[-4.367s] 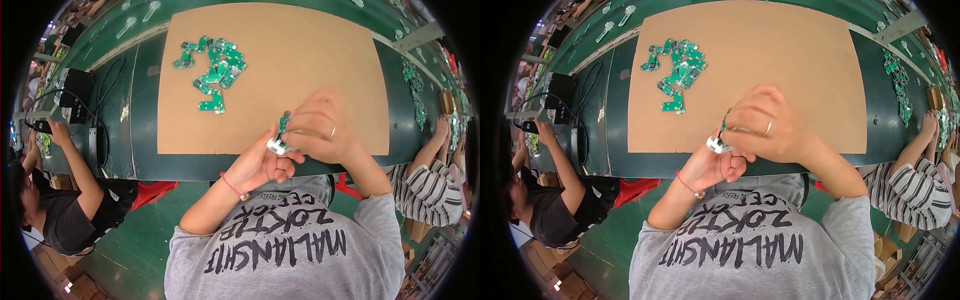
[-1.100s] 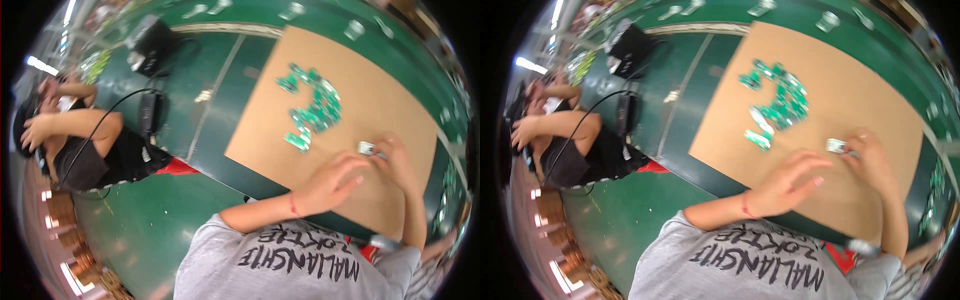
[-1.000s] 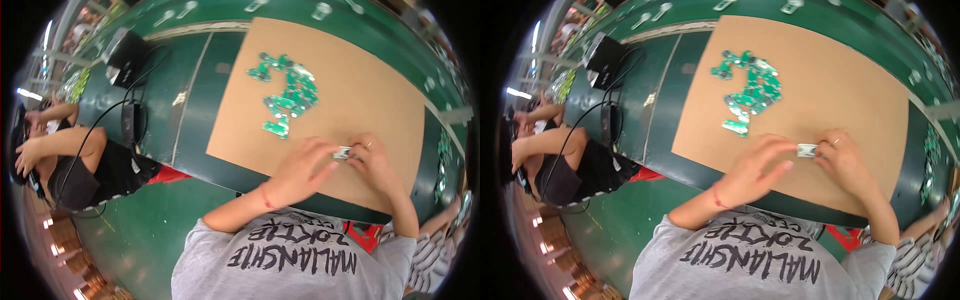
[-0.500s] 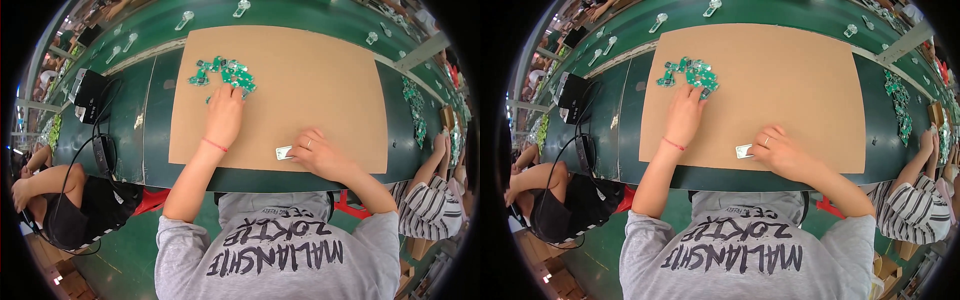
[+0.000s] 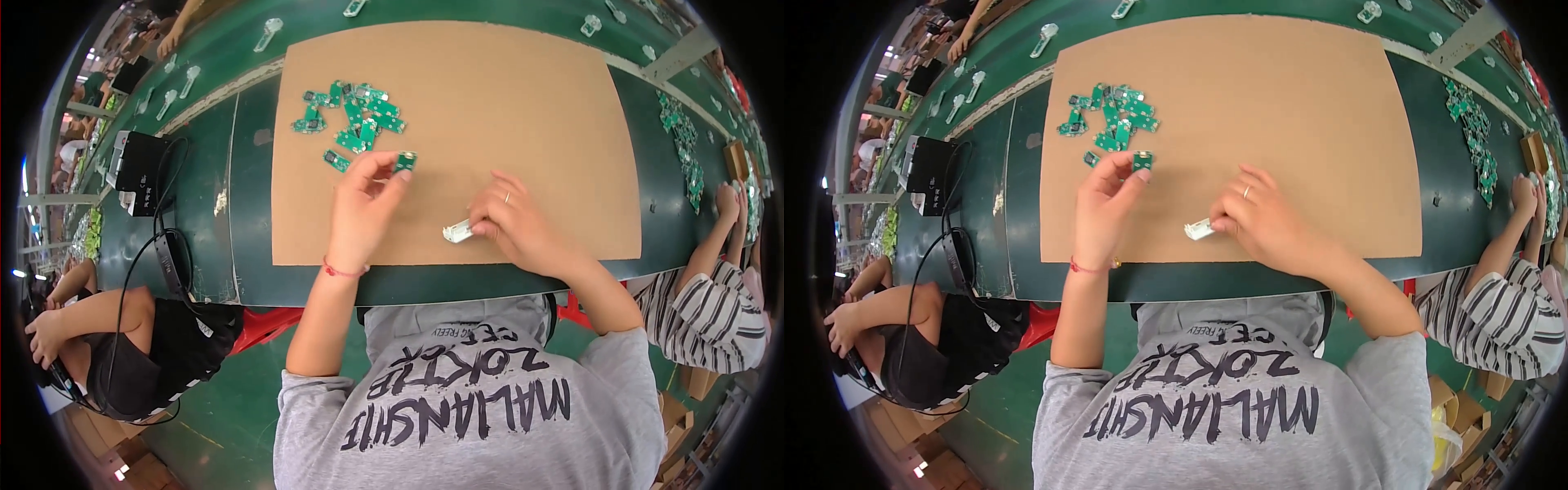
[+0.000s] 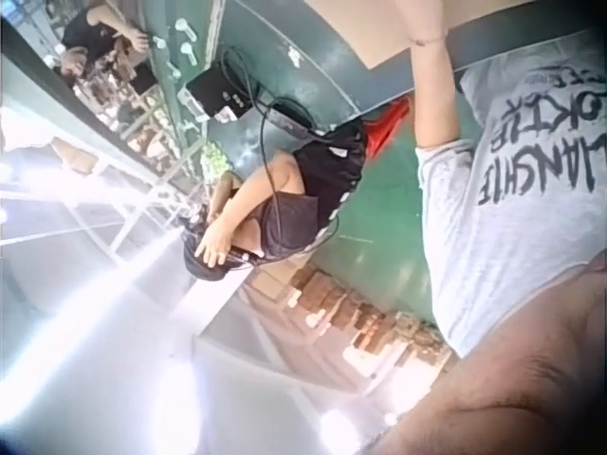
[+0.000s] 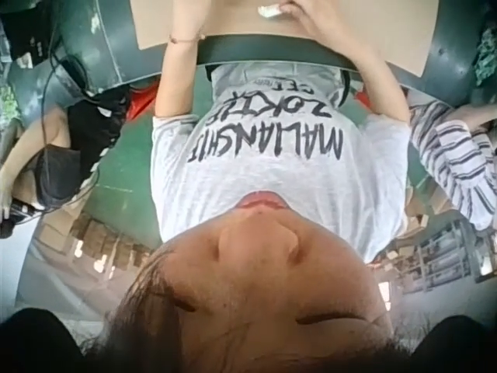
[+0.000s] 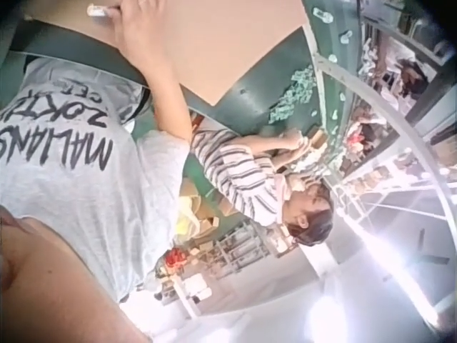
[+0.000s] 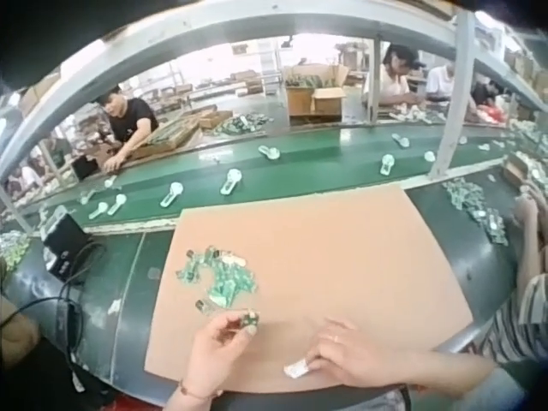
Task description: The person assembles printed circuit boards into plastic housings by hand, placing them together on an industrial conveyor belt.
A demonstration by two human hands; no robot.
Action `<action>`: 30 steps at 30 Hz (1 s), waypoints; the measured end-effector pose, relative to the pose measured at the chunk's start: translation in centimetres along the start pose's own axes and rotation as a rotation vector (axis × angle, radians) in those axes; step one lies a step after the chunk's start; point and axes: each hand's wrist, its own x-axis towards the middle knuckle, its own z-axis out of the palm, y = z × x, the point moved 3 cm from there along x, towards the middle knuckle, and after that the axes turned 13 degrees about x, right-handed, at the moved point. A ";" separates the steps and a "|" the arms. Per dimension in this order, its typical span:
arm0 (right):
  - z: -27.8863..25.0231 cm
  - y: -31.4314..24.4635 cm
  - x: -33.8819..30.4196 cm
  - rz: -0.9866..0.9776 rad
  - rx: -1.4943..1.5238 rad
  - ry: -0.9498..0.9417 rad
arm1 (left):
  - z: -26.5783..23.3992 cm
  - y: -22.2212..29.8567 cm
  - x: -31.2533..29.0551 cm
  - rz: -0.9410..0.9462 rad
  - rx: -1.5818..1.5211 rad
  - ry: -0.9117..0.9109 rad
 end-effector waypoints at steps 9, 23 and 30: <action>0.4 -0.7 -0.6 0.339 0.921 0.174 | 2.8 2.3 -3.5 -0.057 -0.503 -0.509; 0.7 -2.8 -0.6 0.393 1.209 0.311 | 2.9 3.6 -4.4 0.333 -0.222 -0.058; 0.6 -2.1 -0.7 0.627 1.357 0.000 | 1.9 4.1 -3.9 0.590 -0.018 -0.165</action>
